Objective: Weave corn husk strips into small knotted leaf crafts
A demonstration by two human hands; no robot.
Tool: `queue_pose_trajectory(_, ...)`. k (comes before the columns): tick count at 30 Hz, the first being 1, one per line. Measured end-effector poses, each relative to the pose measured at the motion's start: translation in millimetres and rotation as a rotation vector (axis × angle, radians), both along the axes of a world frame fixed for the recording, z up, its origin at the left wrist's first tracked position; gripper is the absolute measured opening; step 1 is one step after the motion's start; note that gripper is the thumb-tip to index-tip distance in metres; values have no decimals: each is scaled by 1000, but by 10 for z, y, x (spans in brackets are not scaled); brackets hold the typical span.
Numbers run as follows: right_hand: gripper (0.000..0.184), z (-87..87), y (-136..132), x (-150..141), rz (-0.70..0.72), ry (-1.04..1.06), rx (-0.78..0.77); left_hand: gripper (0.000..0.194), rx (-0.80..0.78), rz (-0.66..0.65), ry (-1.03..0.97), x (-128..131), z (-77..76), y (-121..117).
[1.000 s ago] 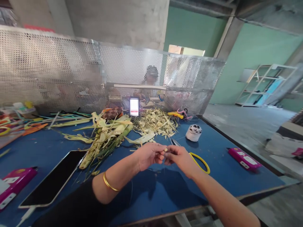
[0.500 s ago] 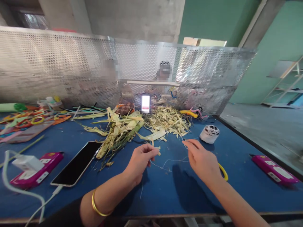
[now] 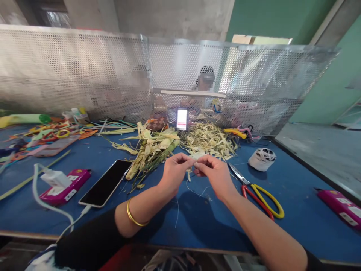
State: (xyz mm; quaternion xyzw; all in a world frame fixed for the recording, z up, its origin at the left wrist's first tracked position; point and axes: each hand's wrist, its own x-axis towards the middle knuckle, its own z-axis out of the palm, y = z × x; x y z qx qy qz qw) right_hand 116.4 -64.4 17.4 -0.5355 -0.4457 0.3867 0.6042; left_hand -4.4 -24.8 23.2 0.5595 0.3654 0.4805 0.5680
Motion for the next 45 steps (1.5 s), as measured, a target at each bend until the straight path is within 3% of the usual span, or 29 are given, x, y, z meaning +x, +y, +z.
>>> queue_pose_trajectory(5,20,-66,125,13,45,16,19,19,-10,1,72,-15,-47,88)
queue_pose_trajectory(8,20,-130,184,160,45,-45,26,28,108,-37,279,-78,-41,156)
queue_pose_trajectory(12,17,-187,248,500,-111,-393,100,20,375,9,550,-164,-51,263)
queue_pose_trajectory(14,14,-206,275,631,-150,-606,150,14,362,-4,629,-174,-107,315)
queue_pose_trajectory(17,11,-234,293,665,-21,-687,154,2,305,-75,682,-149,-228,380)
queue_pose_trajectory(20,13,-257,277,565,162,-598,44,11,180,-154,552,-100,-302,401)
queue_pose_trajectory(22,15,-261,257,502,221,-507,-14,10,24,-138,378,-69,-303,383)
queue_pose_trajectory(25,17,-253,232,463,240,-391,-38,6,-173,-92,195,-42,-267,323)
queue_pose_trajectory(29,18,-243,209,459,199,-400,-43,12,-301,-191,143,-48,-219,245)
queue_pose_trajectory(33,17,-241,182,442,198,-402,-49,18,-357,-297,149,-60,-202,219)
queue_pose_trajectory(39,14,-206,145,390,162,-459,10,9,-350,-242,84,-28,-266,226)
queue_pose_trajectory(45,17,-240,146,340,128,-537,-13,10,-261,-267,71,5,-296,182)
